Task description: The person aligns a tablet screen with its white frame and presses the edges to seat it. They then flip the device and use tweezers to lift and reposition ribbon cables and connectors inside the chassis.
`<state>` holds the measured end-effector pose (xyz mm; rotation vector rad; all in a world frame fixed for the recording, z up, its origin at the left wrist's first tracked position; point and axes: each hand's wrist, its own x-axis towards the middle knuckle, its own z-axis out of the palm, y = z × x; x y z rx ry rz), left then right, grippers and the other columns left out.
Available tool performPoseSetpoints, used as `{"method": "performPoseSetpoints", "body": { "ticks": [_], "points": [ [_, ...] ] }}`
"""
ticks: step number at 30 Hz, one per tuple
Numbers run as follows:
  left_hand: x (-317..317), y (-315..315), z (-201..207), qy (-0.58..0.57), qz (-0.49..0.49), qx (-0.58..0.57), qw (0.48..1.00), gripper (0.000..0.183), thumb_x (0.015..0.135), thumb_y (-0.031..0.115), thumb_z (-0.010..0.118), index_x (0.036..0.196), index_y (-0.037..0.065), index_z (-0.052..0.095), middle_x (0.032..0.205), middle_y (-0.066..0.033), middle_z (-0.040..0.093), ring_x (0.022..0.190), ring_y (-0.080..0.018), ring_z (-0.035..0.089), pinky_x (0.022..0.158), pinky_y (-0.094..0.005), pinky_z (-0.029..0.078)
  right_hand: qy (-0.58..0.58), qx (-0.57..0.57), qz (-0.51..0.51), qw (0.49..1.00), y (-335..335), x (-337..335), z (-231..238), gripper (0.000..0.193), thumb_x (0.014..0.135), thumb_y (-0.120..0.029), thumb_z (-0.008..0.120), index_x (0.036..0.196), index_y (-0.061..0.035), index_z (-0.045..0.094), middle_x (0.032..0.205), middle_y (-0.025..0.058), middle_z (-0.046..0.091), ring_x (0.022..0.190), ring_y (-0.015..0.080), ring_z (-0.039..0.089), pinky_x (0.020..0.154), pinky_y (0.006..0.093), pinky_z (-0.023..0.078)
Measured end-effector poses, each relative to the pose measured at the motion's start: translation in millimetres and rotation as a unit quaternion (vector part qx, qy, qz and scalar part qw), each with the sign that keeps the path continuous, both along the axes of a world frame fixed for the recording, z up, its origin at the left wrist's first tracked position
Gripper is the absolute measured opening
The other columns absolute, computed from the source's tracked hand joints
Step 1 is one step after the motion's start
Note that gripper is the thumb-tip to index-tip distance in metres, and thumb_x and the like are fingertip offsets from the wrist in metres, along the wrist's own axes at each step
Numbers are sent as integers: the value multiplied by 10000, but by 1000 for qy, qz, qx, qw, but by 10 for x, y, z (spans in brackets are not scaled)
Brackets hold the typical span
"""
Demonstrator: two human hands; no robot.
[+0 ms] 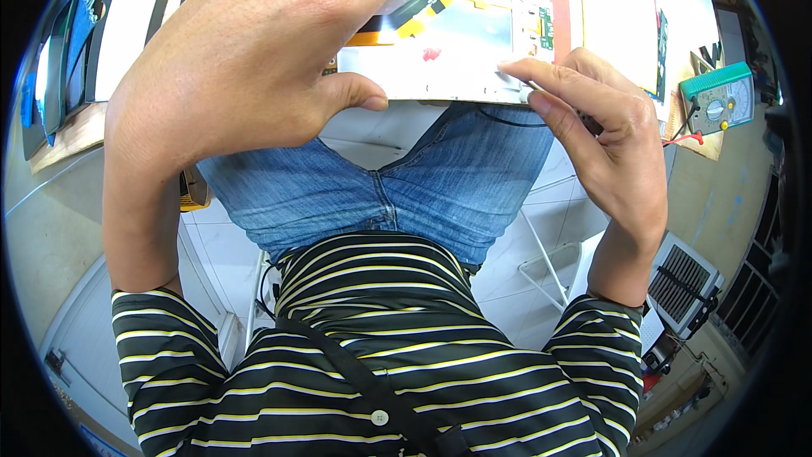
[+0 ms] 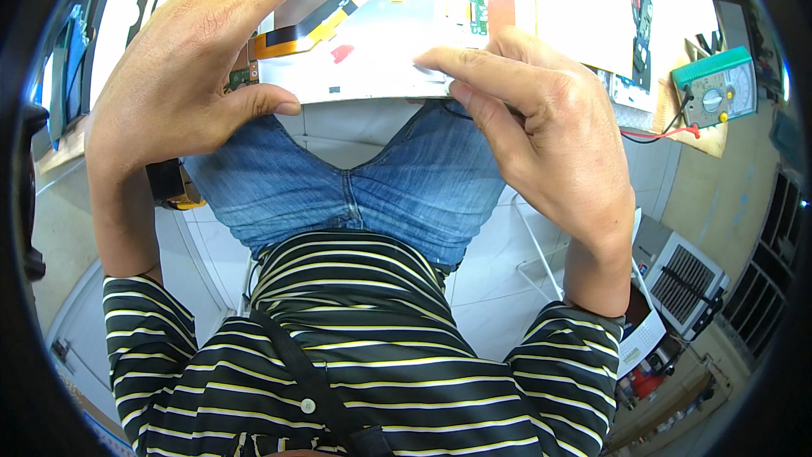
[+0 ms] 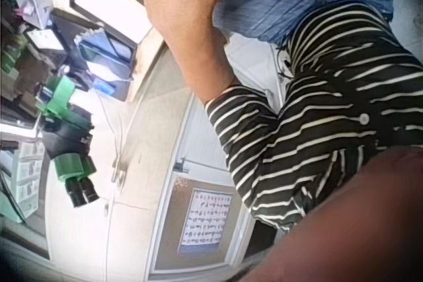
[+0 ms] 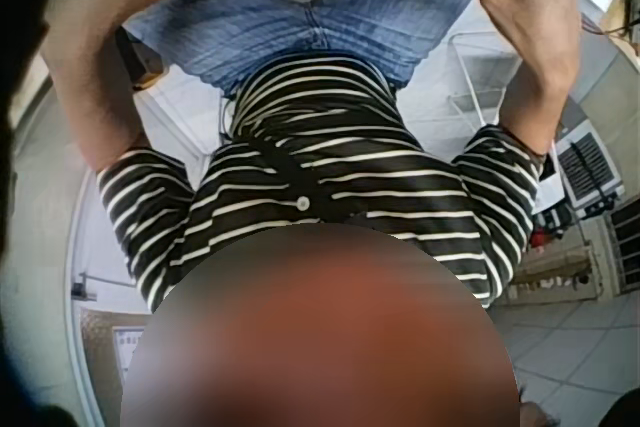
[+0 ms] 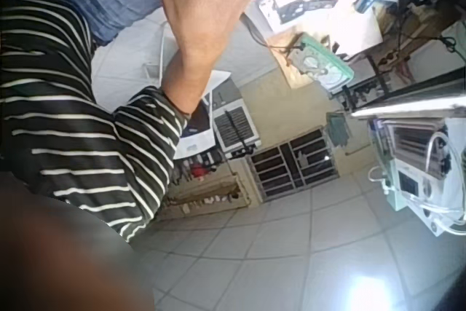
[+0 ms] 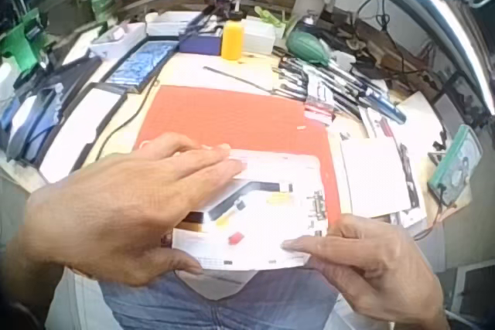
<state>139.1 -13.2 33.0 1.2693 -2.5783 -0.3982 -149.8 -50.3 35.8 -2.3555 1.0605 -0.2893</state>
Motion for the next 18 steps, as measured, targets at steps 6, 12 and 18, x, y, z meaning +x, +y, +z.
{"method": "performPoseSetpoints", "body": {
  "ticks": [6,12,18],
  "points": [
    [-26,-82,97,-19,-20,17,999,914,773,210,875,1483,-129,410,1449,-334,531,1339,-470,513,1117,-482,448,-22,41,-28,998,-23,80,33,243,925,-30,757,1163,-56,797,826,18,584,723,95,533,617,274,411],
    [28,-78,-52,11,-44,-66,997,906,765,209,874,1470,-128,416,1439,-317,540,1328,-470,517,1102,-484,455,-38,-7,-10,999,-81,178,-121,180,898,-87,820,1072,-43,820,857,30,661,761,80,576,615,245,429],
    [79,-86,-62,14,-42,-20,999,925,755,203,883,1474,-140,414,1436,-323,539,1312,-468,525,1101,-478,459,-34,-1,-4,999,-113,118,-128,110,929,-74,791,1020,-12,799,864,24,653,749,79,578,634,238,439]
  ]
}}
